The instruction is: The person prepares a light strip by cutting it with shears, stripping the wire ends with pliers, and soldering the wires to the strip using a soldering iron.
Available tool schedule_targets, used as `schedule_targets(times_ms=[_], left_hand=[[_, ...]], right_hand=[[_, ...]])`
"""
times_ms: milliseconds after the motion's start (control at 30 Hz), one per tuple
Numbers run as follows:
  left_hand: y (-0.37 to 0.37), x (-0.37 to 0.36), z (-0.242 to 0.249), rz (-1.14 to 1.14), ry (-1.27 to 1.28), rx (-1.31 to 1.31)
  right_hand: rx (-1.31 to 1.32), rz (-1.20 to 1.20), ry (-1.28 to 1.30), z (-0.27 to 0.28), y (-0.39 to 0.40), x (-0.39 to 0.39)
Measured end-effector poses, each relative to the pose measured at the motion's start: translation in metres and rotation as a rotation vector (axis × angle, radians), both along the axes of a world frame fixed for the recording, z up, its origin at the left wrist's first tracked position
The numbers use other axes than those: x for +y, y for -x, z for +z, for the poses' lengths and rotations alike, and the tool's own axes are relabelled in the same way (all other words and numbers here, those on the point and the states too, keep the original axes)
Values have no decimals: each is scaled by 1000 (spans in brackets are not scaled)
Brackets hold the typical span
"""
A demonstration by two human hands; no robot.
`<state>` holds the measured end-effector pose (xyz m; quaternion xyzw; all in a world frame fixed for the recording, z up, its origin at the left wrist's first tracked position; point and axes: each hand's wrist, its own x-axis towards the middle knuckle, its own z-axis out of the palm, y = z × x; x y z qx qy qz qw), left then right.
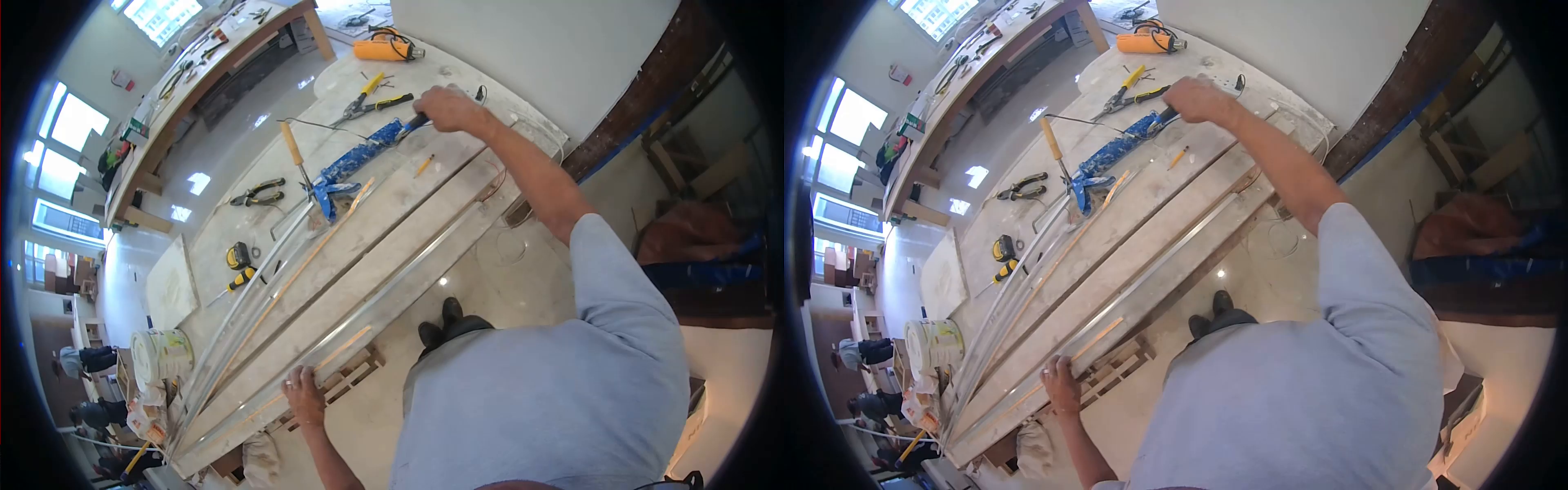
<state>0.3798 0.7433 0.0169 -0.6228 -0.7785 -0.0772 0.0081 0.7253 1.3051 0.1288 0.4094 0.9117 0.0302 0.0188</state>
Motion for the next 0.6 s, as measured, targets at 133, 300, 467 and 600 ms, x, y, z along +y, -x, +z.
schedule_targets(times_ms=[133, 300, 467, 600], left_hand=[[-37, 46, 5, -80, -51, -91], [-83, 104, 18, -51, 61, -210], [-133, 160, 8, -102, 39, -231], [-170, 197, 7, -80, 40, -255]], right_hand=[[61, 22, -40, 3, -36, 31], [65, 75, -39, 3, -38, 84], [-29, 49, 45, -5, -20, 168], [-15, 86, 70, -32, -14, 232]])
